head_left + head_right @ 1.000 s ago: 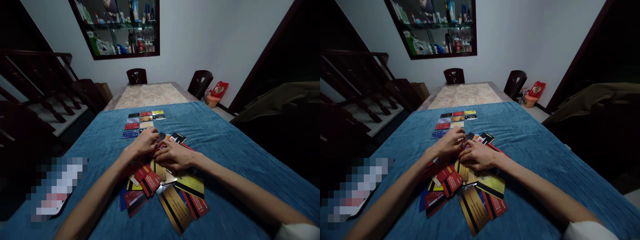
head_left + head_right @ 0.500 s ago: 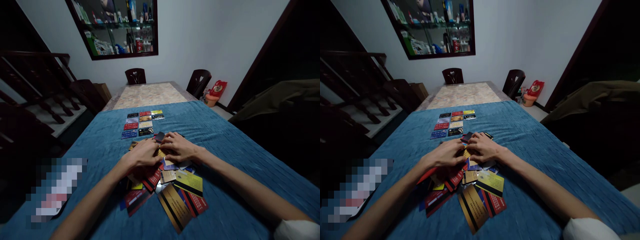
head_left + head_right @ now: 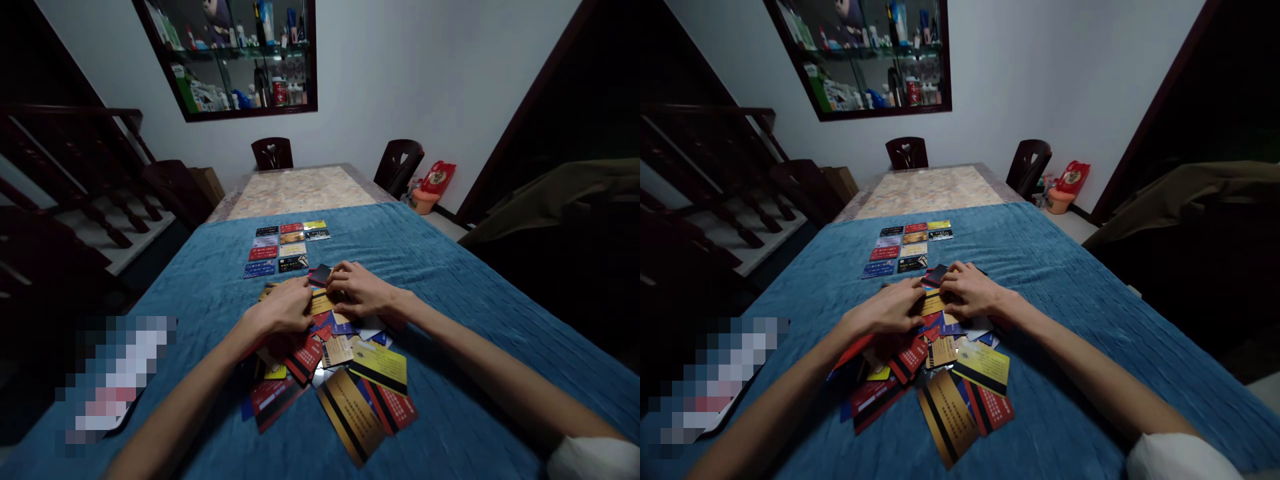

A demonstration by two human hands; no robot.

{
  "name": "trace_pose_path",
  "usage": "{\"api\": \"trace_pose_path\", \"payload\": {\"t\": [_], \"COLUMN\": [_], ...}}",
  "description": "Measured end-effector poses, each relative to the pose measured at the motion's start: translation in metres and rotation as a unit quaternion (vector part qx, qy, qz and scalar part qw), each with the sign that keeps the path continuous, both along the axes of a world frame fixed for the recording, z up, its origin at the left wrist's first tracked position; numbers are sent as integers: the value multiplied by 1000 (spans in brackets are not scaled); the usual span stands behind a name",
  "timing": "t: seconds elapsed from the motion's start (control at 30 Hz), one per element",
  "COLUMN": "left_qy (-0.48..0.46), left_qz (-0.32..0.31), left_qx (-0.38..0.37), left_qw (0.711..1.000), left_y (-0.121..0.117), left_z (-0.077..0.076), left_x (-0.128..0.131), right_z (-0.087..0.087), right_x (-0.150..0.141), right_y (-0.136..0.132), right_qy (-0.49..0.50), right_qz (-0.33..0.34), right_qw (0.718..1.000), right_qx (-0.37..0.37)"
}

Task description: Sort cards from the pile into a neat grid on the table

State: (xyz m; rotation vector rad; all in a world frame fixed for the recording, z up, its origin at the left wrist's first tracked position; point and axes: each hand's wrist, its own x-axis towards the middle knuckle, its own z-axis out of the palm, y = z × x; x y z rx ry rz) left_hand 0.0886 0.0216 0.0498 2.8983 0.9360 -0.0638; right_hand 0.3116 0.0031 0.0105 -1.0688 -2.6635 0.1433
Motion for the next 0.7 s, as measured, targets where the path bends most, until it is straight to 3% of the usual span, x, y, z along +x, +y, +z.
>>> {"api": "trace_pose_path", "payload": {"t": [0.37,0.7], "left_qy": [42,17], "left_qz": [-32,-46], "left_qx": [-13,-40], "left_qw": [999,998], "left_y": [2,4], "left_z": [-1,4], "left_x": [-2,-3], "right_z": [7,7], "right_x": [1,6], "right_y": [-2,-1], "right_qy": [-7,5], "right_qz": [52,65], "right_qw": [998,995], "right_qx": [39,78]}}
